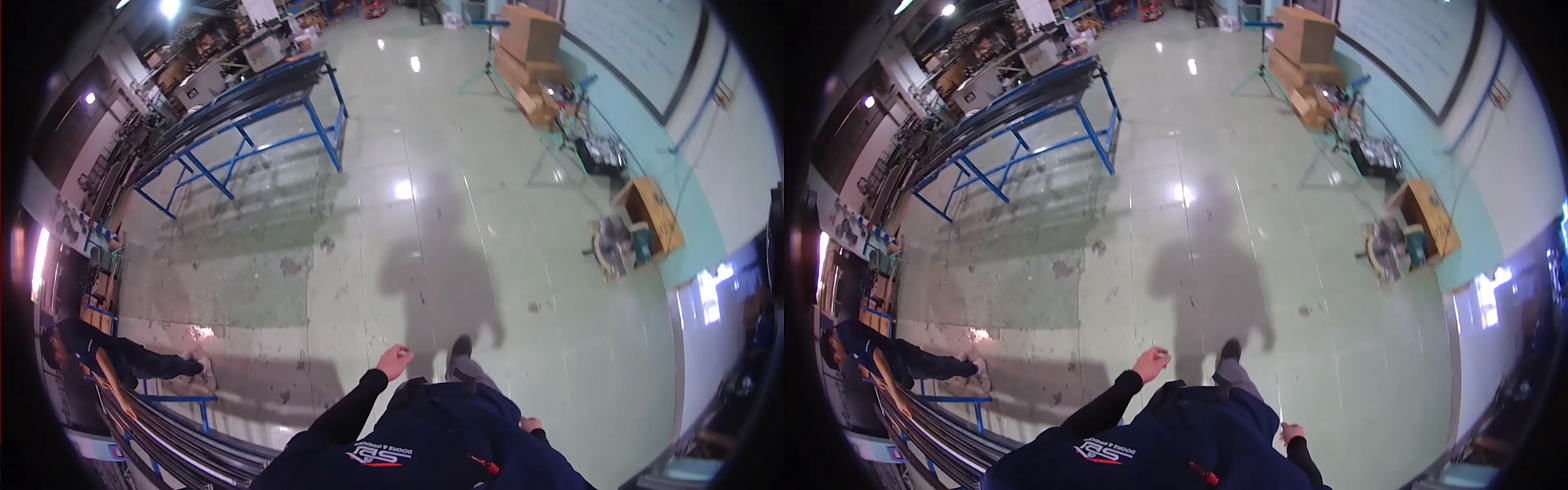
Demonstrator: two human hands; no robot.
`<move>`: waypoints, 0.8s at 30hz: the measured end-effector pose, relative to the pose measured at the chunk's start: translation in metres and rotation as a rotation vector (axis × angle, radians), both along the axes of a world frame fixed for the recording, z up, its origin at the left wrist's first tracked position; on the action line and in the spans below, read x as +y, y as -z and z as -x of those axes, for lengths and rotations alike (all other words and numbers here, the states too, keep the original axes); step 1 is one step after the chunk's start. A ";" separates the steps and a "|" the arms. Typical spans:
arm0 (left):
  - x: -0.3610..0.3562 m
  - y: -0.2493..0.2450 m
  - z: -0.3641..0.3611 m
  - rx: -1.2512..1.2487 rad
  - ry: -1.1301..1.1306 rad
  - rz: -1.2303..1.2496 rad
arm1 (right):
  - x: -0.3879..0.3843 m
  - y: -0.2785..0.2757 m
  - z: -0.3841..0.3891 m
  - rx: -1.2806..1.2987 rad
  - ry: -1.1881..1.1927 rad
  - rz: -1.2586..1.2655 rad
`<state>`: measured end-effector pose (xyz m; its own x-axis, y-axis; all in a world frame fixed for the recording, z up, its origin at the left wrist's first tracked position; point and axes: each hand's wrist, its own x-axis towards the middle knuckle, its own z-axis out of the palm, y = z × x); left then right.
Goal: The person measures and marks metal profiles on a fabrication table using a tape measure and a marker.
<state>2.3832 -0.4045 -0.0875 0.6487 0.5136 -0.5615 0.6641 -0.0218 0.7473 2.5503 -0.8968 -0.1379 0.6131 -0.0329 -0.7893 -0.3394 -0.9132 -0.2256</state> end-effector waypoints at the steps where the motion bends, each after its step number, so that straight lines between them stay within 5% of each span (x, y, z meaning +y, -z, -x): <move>1: 0.022 0.002 -0.019 0.011 -0.077 0.114 | 0.026 0.047 -0.056 -0.154 -0.200 0.035; 2: 0.045 0.008 -0.030 0.019 -0.137 0.125 | 0.063 0.086 -0.124 -0.097 -0.224 -0.031; 3: 0.067 0.017 -0.037 0.027 -0.200 0.139 | 0.141 0.031 -0.187 -0.091 -0.272 -0.016; 4: 0.087 0.023 -0.043 0.025 -0.268 0.149 | 0.197 0.036 -0.242 -0.458 -0.341 -0.168; 7: 0.152 0.057 -0.055 0.116 -0.453 0.176 | 0.396 -0.056 -0.402 -0.454 -0.268 -0.494; 8: 0.170 0.059 -0.062 0.211 -0.460 0.057 | 0.453 -0.072 -0.448 -0.482 -0.264 -0.599; 9: 0.196 0.082 -0.059 0.344 -0.239 -0.123 | 0.507 -0.093 -0.483 -0.492 -0.209 -0.718; 12: 0.268 0.111 -0.085 0.551 -0.323 -0.004 | 0.631 -0.107 -0.578 -0.491 -0.207 -0.820; 14: 0.324 0.090 -0.130 0.604 -0.287 0.020 | 0.672 -0.099 -0.615 -0.431 -0.257 -0.696; 16: 0.408 0.085 -0.206 0.598 -0.267 0.011 | 0.693 -0.078 -0.644 -0.403 -0.566 -0.330; 17: 0.447 0.081 -0.245 0.575 -0.313 0.031 | 0.693 -0.050 -0.650 -0.163 -0.270 -0.461; 19: 0.528 0.062 -0.330 0.515 -0.343 0.026 | 0.696 -0.039 -0.659 -0.132 -0.496 -0.318; 21: 0.624 0.045 -0.431 0.410 -0.165 -0.143 | 0.674 0.059 -0.674 -0.018 -0.273 -0.326; 22: 0.671 0.042 -0.485 0.358 -0.191 -0.155 | 0.683 0.057 -0.677 -0.203 -0.448 -0.443; 23: 0.714 0.055 -0.533 0.277 -0.185 -0.306 | 0.660 0.172 -0.675 -0.277 -0.617 -0.593; 24: 0.758 0.037 -0.584 0.263 -0.163 -0.280 | 0.728 0.120 -0.714 -0.045 -0.432 -0.254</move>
<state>2.9677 0.3535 -0.1245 0.3993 0.7541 -0.5213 0.8434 -0.0792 0.5314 3.2647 -0.1686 -0.2576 0.5616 0.4210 -0.7123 0.0728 -0.8827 -0.4643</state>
